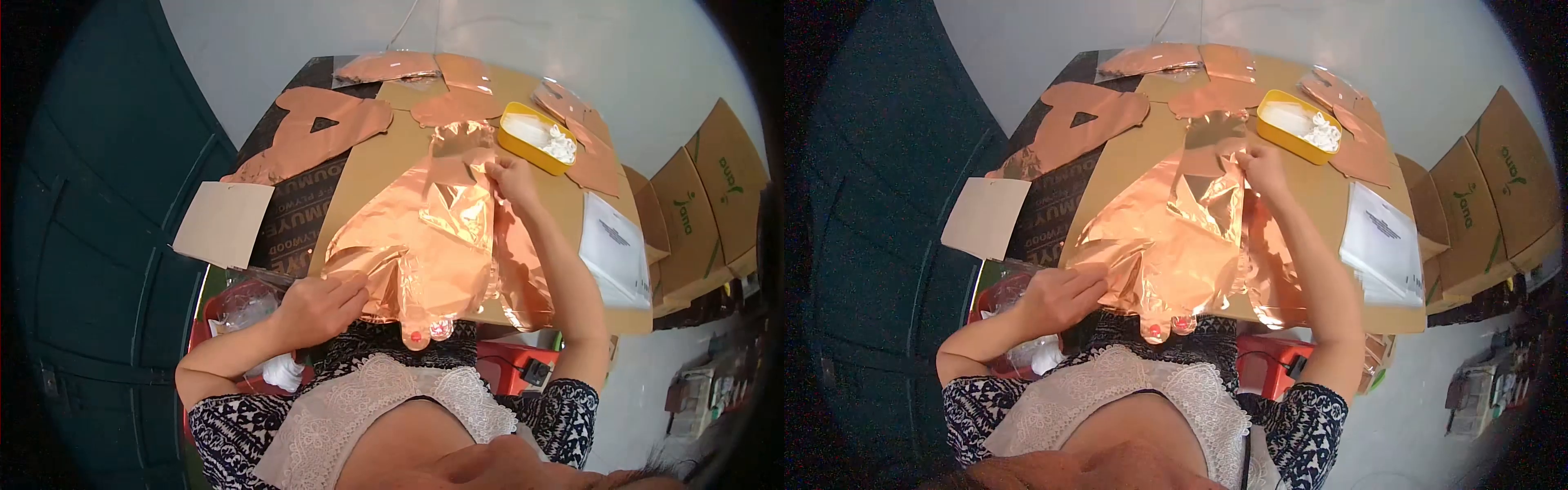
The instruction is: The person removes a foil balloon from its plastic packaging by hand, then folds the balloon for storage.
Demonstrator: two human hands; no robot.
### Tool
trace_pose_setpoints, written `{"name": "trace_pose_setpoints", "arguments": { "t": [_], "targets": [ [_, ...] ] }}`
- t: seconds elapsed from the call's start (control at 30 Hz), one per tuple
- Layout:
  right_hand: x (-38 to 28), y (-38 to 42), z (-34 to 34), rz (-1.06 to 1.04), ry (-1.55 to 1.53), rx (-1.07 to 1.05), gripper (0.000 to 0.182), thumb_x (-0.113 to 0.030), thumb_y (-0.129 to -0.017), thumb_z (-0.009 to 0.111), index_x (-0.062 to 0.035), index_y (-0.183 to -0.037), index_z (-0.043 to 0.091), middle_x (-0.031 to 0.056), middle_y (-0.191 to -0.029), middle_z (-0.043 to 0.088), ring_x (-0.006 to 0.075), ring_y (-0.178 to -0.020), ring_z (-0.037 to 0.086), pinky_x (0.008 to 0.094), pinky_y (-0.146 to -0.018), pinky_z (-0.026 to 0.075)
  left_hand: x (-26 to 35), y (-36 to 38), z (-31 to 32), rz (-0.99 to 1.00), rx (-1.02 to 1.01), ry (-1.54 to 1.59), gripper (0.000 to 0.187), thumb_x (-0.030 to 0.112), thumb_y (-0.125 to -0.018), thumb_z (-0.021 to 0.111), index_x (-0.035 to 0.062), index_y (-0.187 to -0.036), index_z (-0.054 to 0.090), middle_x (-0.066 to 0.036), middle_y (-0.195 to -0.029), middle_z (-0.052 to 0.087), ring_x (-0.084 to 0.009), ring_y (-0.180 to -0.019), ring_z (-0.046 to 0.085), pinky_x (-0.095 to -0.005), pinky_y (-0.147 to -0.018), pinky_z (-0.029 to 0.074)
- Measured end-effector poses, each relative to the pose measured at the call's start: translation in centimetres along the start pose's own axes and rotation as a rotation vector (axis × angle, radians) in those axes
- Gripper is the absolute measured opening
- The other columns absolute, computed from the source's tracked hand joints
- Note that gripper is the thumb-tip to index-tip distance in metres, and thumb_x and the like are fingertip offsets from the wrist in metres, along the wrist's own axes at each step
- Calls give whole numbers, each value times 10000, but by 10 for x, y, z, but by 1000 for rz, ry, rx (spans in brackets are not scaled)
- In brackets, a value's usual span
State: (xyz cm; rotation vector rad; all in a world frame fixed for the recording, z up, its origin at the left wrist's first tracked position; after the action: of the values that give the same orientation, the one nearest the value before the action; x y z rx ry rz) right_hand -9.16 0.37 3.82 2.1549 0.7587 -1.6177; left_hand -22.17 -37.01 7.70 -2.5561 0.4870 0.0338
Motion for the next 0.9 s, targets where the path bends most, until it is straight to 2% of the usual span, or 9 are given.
{"name": "trace_pose_setpoints", "arguments": {
  "t": [0.07, 0.1, 0.2, 0.23, 0.33, 0.43, 0.53, 0.63, 0.9],
  "targets": [
    [0, 4, -2, 24, 14, 106, 208, -201, -916, 613, -8, -851, 655, 39, -683, 599, 89, -535, 509, 239, -465, 383, -2, -2, 7, 5, -66, 0, 242, 114, -674, 625, -1, -886, 606, -94, -981, 618, -164, -682, 577, -289, -524, 474],
    [10, 4, -3, 35, -93, 109, 263, -206, -929, 584, 38, -999, 654, 90, -838, 640, 121, -706, 586, 256, -585, 467, -3, -3, 10, 11, -100, 4, 246, 119, -663, 618, 1, -878, 599, -88, -965, 605, -172, -708, 578, -297, -539, 477],
    [26, 24, -26, -181, 152, 141, 324, -201, -922, 573, 57, -1110, 627, 141, -882, 670, 203, -790, 630, 329, -718, 503, -4, -6, 14, 24, -105, 1, 240, 123, -647, 616, 0, -851, 586, -90, -931, 580, -198, -748, 572, -313, -563, 476],
    [9, 46, -32, -137, 245, 84, 346, -216, -934, 557, 55, -1144, 610, 191, -969, 667, 271, -910, 635, 361, -815, 493, -4, -5, 16, 22, -127, 8, 256, 132, -659, 616, -9, -871, 592, -106, -975, 596, -219, -778, 572, -322, -611, 489],
    [25, 80, -49, -350, 428, 1, 346, -217, -947, 544, 32, -1182, 595, 206, -1110, 638, 324, -1012, 608, 387, -882, 470, -5, -7, 22, 44, -88, 31, 264, 125, -671, 615, -17, -893, 597, -127, -1031, 608, -232, -789, 571, -333, -668, 501],
    [4, 129, -60, -522, 770, -106, 354, -211, -949, 537, 7, -1226, 573, 202, -1263, 573, 360, -1151, 532, 427, -963, 422, -4, -7, 25, 44, -107, 79, 269, 117, -681, 616, -25, -909, 599, -144, -1082, 614, -250, -847, 587, -349, -739, 514],
    [12, 157, -63, -516, 886, -141, 421, -218, -961, 532, -7, -1324, 506, 199, -1370, 500, 380, -1266, 446, 463, -1046, 354, -1, -9, 28, 48, -87, 107, 252, 105, -688, 621, -26, -901, 595, -149, -1081, 616, -263, -912, 605, -357, -773, 523],
    [18, 172, -62, -499, 944, -163, 442, -219, -939, 555, -2, -1321, 505, 197, -1403, 474, 373, -1306, 416, 484, -1063, 326, 1, -8, 30, 57, -83, 122, 266, 102, -700, 623, -33, -928, 599, -152, -1079, 618, -272, -942, 616, -355, -792, 529],
    [18, 185, -54, -578, 1056, -92, 443, -213, -890, 602, -17, -1276, 511, 191, -1366, 493, 355, -1278, 446, 462, -1019, 363, 10, -9, 34, 4, -113, 134, 358, 98, -684, 744, 1, -1005, 619, -137, -1063, 651, -275, -899, 669, -357, -729, 562]
  ]
}}
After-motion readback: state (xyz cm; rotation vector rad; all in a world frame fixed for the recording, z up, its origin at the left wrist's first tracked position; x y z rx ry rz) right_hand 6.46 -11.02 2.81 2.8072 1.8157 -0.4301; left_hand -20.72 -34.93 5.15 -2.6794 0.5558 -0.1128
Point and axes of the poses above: each hand's wrist, its own y-axis away from the middle knuckle, its own z-axis out of the palm, x = y × z, the point moved 1 cm from there along -y, towards the middle knuckle
